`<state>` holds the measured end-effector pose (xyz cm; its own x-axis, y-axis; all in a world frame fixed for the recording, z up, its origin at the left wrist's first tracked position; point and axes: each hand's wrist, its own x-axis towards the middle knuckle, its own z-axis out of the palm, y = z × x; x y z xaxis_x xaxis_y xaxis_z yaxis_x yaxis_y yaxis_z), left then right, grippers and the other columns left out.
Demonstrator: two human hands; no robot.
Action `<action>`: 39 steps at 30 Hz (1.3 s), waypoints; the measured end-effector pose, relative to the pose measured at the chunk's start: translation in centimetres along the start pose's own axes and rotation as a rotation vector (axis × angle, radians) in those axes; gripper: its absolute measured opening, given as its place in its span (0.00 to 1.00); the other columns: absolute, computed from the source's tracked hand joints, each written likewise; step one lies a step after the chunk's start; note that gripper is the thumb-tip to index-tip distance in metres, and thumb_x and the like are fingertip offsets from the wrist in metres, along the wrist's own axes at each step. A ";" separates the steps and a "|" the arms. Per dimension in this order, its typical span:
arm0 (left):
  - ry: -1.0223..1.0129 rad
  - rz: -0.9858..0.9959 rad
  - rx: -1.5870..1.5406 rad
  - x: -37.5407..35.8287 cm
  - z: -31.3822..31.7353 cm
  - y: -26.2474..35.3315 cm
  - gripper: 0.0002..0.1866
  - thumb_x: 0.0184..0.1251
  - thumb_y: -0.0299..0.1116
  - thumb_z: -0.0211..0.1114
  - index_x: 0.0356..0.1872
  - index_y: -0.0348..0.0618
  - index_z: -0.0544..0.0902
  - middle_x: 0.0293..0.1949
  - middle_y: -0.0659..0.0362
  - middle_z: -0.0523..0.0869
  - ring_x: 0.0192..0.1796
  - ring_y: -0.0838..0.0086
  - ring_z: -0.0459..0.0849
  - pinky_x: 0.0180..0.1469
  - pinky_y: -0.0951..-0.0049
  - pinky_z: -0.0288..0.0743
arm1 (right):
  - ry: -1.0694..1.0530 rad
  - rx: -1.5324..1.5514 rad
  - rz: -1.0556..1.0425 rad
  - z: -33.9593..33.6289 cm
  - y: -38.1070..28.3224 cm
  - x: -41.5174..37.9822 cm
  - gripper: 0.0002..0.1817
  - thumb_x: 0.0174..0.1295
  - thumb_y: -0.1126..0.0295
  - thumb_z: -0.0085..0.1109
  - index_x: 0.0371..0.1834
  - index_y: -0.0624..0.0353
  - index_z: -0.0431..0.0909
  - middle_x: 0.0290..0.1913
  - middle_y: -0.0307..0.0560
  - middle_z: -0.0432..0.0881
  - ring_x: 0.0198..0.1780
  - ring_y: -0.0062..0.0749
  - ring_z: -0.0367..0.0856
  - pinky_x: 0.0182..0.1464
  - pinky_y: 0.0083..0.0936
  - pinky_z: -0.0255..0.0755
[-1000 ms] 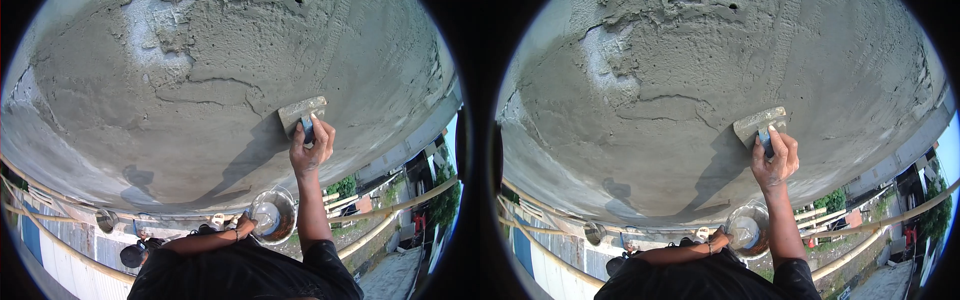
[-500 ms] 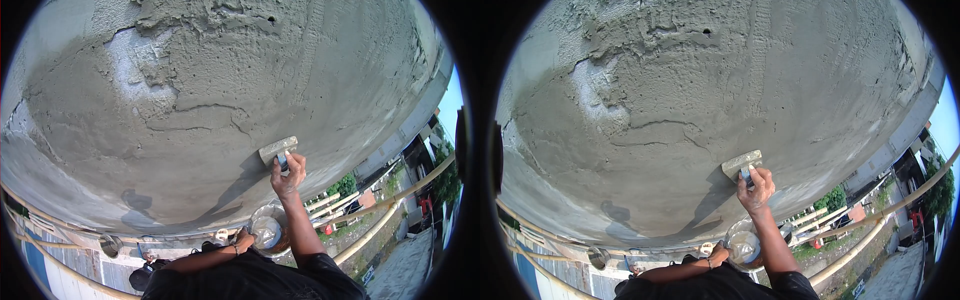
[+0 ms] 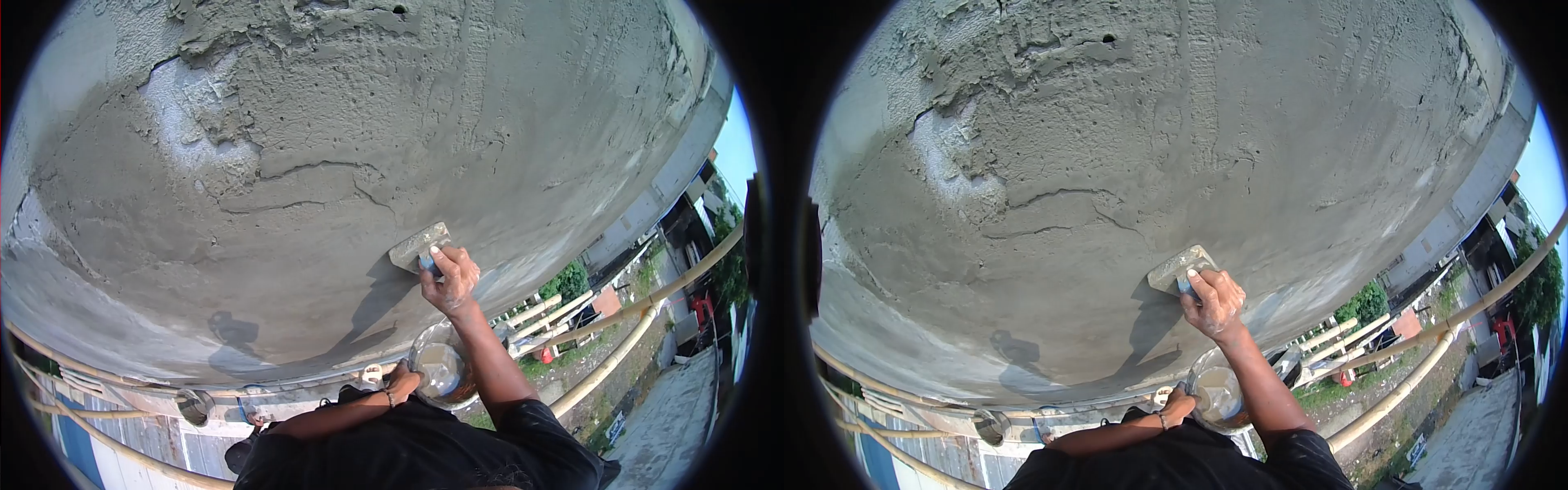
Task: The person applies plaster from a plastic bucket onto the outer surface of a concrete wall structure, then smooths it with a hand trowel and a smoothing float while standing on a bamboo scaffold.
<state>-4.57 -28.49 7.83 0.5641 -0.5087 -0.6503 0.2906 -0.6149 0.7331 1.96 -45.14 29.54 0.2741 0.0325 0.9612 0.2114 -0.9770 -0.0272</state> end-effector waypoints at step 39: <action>-0.011 0.019 -0.019 3.5 2.9 -1.5 0.33 0.54 0.35 0.68 0.62 0.35 0.69 0.54 0.43 0.80 0.55 0.53 0.81 0.54 0.59 0.77 | 0.329 -0.237 0.034 -7.2 3.7 13.3 0.17 0.61 0.75 0.65 0.53 0.59 0.78 0.41 0.51 0.80 0.40 0.38 0.80 0.39 0.29 0.77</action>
<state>-5.27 -31.12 3.85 0.5613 -0.5271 -0.6380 0.2942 -0.5935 0.7492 -0.33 -49.85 44.15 -0.0461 -0.0323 0.9984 -0.0252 -0.9991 -0.0335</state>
